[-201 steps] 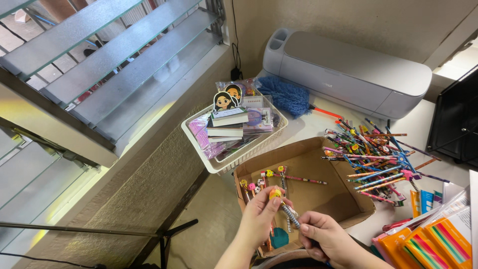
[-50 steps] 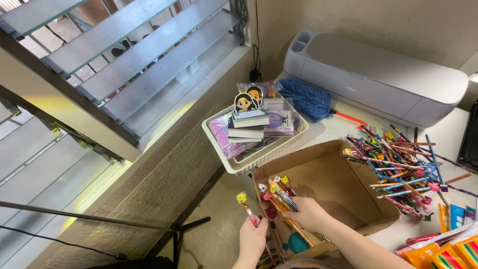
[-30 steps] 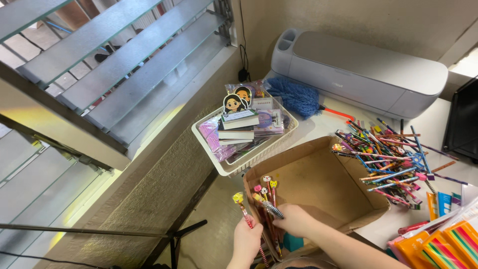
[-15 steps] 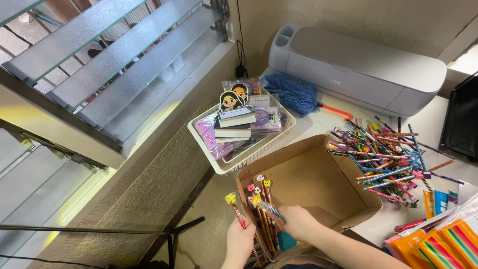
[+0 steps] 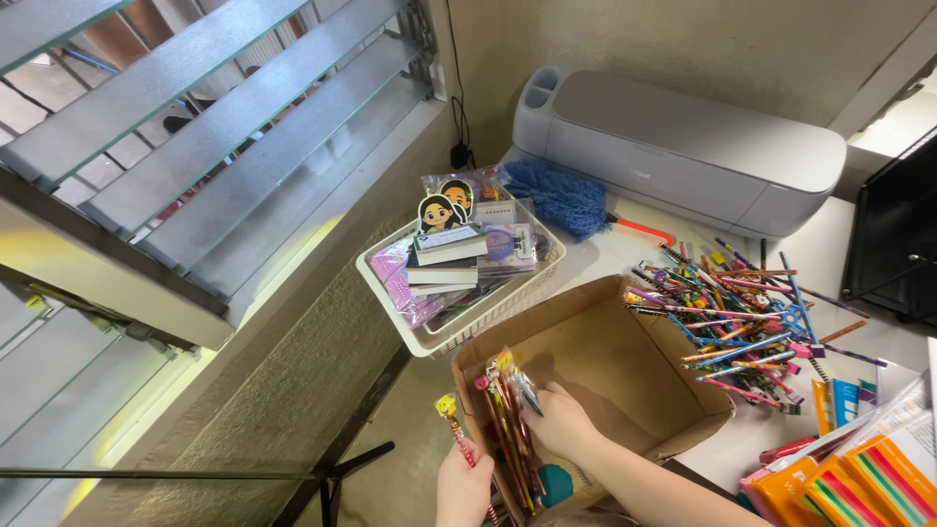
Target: The person organizes stationery items on a desk. They place packaged pencils and crayons onto a shelf, then sort loose decorative pencils from a cardboard box into a white basket, arranging them by hand.
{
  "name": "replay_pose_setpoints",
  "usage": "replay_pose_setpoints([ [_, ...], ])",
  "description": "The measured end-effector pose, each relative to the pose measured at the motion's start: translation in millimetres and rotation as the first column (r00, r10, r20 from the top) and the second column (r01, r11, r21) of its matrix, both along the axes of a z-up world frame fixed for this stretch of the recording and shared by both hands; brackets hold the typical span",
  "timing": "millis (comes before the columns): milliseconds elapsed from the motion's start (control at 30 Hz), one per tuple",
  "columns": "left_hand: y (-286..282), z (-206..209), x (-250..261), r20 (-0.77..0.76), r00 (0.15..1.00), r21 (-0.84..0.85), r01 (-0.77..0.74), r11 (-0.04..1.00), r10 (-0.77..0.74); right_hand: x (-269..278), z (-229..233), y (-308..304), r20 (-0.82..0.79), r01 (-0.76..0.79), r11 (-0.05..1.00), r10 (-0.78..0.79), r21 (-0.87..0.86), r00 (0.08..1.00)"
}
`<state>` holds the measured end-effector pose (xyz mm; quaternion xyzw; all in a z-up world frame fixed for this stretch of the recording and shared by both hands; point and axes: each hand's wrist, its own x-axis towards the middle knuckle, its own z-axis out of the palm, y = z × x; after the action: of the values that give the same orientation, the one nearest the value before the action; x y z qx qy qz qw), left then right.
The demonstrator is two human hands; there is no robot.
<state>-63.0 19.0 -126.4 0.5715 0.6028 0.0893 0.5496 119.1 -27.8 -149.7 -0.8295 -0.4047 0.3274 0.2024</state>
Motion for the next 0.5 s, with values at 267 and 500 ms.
replay_pose_setpoints([
  [267, 14, -24, -18, -0.062, 0.998, 0.079, 0.011, 0.997, -0.006, -1, 53, 7, -0.151, -0.152, 0.988, 0.147, -0.026, 0.978],
  [500, 22, 17, -14, -0.202, 0.979, -0.022, -0.015, 1.0, 0.011, 96, 71, -30, 0.216, 0.281, 0.945, -0.242, -0.17, 0.946],
])
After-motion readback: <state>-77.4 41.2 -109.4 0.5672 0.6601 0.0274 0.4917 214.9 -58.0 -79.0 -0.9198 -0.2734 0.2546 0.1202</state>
